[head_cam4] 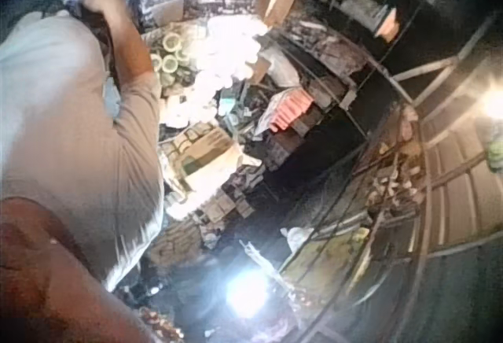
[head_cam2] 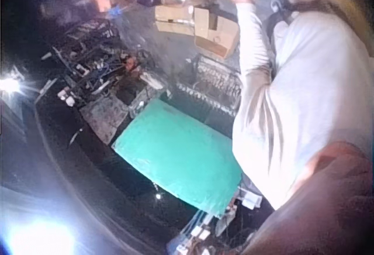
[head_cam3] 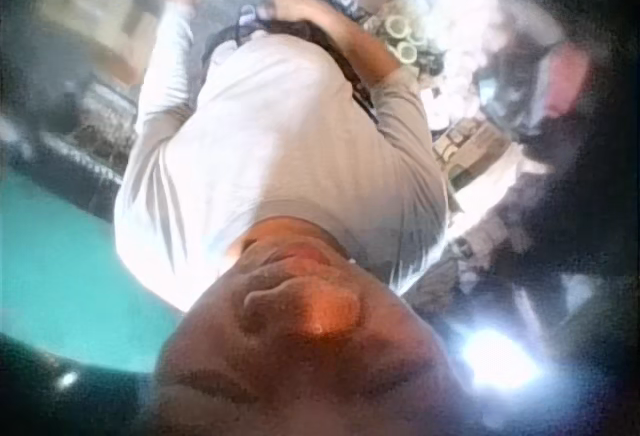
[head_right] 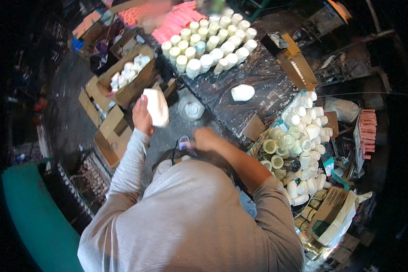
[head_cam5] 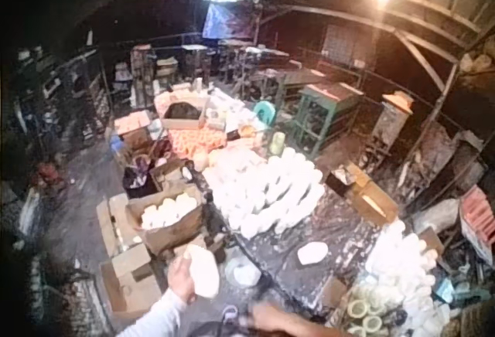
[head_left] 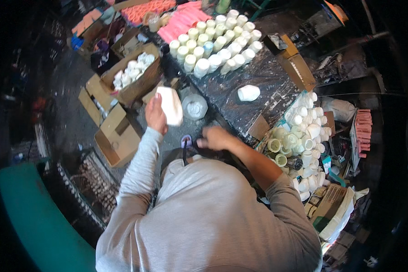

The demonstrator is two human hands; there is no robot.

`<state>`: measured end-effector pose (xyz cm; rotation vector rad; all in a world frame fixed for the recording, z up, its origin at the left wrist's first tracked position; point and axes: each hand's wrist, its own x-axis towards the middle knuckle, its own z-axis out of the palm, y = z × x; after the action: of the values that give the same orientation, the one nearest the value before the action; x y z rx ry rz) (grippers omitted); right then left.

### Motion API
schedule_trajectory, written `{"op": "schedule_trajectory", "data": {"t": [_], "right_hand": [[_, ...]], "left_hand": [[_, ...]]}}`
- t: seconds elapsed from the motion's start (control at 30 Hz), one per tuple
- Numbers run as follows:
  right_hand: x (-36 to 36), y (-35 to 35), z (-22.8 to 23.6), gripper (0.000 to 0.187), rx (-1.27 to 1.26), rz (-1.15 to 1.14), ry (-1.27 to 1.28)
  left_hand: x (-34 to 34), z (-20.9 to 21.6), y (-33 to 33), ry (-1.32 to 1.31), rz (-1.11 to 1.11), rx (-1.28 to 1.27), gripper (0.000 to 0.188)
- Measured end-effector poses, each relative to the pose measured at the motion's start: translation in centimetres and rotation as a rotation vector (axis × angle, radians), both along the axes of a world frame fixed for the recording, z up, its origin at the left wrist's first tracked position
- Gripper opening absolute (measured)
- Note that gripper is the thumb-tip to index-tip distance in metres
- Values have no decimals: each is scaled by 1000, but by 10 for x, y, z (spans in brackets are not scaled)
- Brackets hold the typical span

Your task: The person repeatedly picks up small white ceramic pieces, rubs their edges on a work surface, and places them into a tray. The person also retrieves a plastic fork from a basket and uses it to manipulate the ceramic parts.

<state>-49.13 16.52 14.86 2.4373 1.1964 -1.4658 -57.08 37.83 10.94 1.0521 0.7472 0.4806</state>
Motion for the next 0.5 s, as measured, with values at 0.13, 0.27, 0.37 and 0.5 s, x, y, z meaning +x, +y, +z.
{"op": "schedule_trajectory", "data": {"t": [0.13, 0.27, 0.37, 0.5], "right_hand": [[17, 8, 51, 64, 1342, -442, -372], [0, 33, 33, 68, 1047, -1, -249], [-6, 10, -19, 54, -27, 293, -72], [-14, -11, -47, 75, 540, -474, 104]], "left_hand": [[-3, -7, 5, 27, -38, -77, 46], [0, -12, -8, -46, -21, -56, 43], [-11, -3, -2, -39, 122, -204, 40], [-25, 13, 8, 133, 77, 93, 43]]}}
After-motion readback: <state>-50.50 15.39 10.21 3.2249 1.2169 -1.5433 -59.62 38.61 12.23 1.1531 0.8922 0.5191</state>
